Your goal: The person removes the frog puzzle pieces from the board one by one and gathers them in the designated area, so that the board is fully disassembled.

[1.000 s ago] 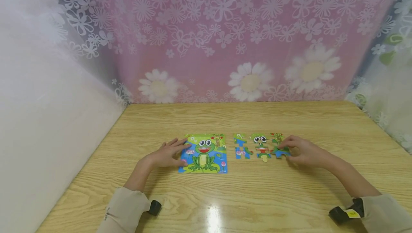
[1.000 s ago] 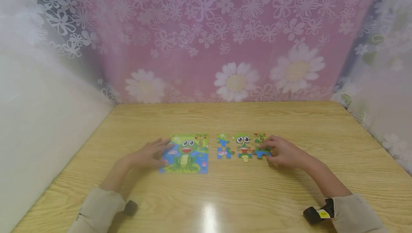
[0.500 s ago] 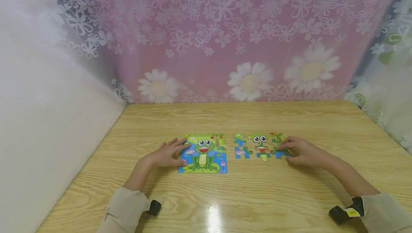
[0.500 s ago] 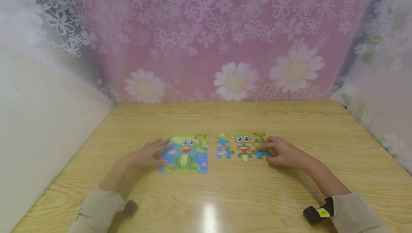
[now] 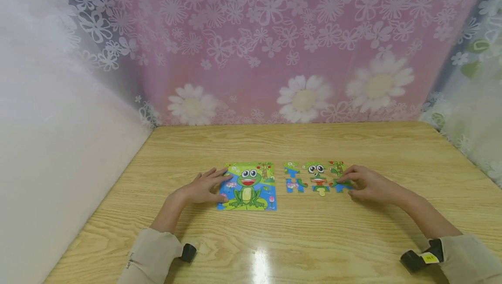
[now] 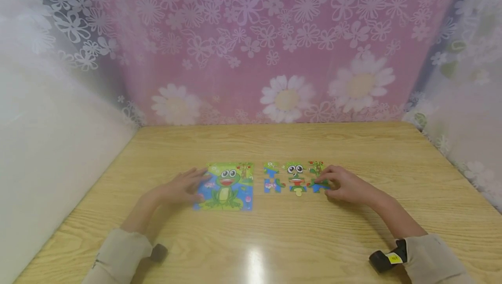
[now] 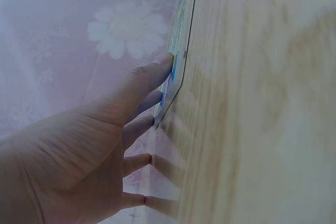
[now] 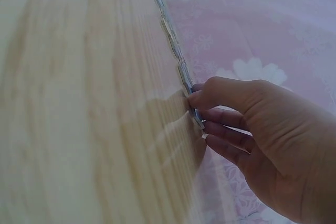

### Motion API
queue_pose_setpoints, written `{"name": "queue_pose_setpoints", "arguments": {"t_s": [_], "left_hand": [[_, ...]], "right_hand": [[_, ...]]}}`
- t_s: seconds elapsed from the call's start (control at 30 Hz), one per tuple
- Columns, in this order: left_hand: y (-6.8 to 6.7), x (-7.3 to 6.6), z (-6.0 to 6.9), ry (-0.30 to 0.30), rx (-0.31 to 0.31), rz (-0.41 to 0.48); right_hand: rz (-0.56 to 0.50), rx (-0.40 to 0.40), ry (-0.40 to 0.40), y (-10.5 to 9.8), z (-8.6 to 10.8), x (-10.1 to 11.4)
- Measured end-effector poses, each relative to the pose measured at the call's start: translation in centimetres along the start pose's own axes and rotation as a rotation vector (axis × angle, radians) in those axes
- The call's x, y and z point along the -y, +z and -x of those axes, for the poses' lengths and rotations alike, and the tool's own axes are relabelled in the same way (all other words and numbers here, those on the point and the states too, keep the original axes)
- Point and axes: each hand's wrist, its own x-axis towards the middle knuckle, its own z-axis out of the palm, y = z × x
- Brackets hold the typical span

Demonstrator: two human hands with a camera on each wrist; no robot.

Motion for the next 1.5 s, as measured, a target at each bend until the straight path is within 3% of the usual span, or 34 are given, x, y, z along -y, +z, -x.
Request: {"name": "queue_pose_setpoints", "arguments": {"t_s": [0.3,0.57,0.8,0.97,1.23,1.5], "left_hand": [[0.0,-0.1,0.0,0.001,0.0,0.005],[-0.2,-0.5,0.2,0.004,0.001,0.014],[-0.3,-0.5,0.3,0.004,-0.003,0.016],[-0.2,-0.5,0.2,0.013,-0.008,0.013],[-0.3,-0.4,0.3,0.004,-0.009,0.021],[-0.1,-0.1,0.3,-0.006,0.006,0.006]], "right_hand": [[-0.015,-0.005,0.006,-0.1,-0.1,-0.1],[-0.031,-0.033,0.024,-0.8,-1.1,1.8],[0.035,-0.035,-0.099,-0.8,-3.8,4.2],[0.024,-0.019,-0.184,-0.2,-5.9,6.1],[0.002,0.045,-0.201,1.1,-9.7,9.6],[-0.023,0.079,-0.229,4.0,-12.9,12.2]]}}
